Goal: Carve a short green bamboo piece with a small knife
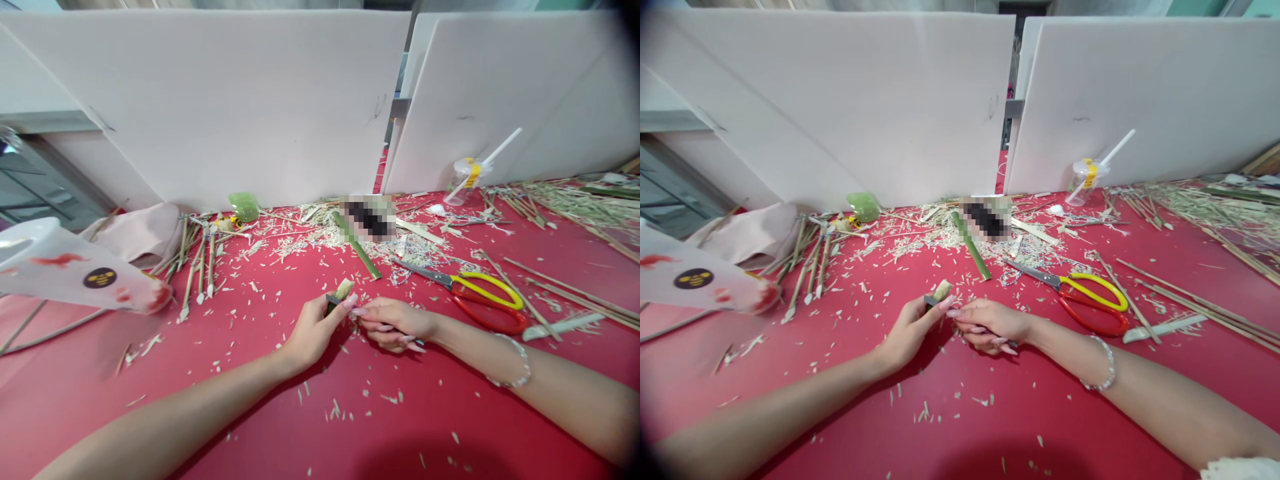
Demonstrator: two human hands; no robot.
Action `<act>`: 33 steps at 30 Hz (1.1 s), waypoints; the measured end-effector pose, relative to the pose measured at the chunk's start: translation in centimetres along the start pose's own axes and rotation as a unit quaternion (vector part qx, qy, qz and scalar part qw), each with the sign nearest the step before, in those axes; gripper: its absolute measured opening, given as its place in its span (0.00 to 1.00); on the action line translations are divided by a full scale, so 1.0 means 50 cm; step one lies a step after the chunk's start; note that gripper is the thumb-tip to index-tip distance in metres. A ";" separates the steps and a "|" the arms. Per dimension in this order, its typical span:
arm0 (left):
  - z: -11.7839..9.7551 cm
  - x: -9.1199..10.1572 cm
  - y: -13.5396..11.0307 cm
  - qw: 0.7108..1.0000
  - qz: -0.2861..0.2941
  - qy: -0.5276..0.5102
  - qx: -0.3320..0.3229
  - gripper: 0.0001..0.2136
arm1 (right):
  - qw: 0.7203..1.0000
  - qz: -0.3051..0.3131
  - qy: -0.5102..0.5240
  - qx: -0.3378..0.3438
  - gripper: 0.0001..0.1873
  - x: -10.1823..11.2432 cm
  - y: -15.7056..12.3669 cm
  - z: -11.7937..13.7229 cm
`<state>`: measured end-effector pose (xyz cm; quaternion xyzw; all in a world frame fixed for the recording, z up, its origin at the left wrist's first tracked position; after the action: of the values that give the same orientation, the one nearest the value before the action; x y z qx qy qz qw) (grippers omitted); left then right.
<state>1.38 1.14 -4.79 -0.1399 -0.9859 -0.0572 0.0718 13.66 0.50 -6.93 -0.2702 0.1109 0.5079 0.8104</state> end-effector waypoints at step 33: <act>0.013 0.016 0.004 0.996 -0.047 0.064 0.029 0.21 | 0.937 -0.282 -0.177 0.110 0.27 -0.014 -0.015 -0.005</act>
<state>0.58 1.62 -5.27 -0.0872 -0.9861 -0.0412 0.1355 14.02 -0.42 -6.58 -0.1053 -0.0599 0.2829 0.9515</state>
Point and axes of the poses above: each hand's wrist, its own y-axis towards the middle knuckle, its own x-axis out of the back of the hand, z = x × y, the point moved 6 cm from there along y, towards the middle knuckle, and after that the axes turned 5 degrees about -x, right-handed, at the moved point
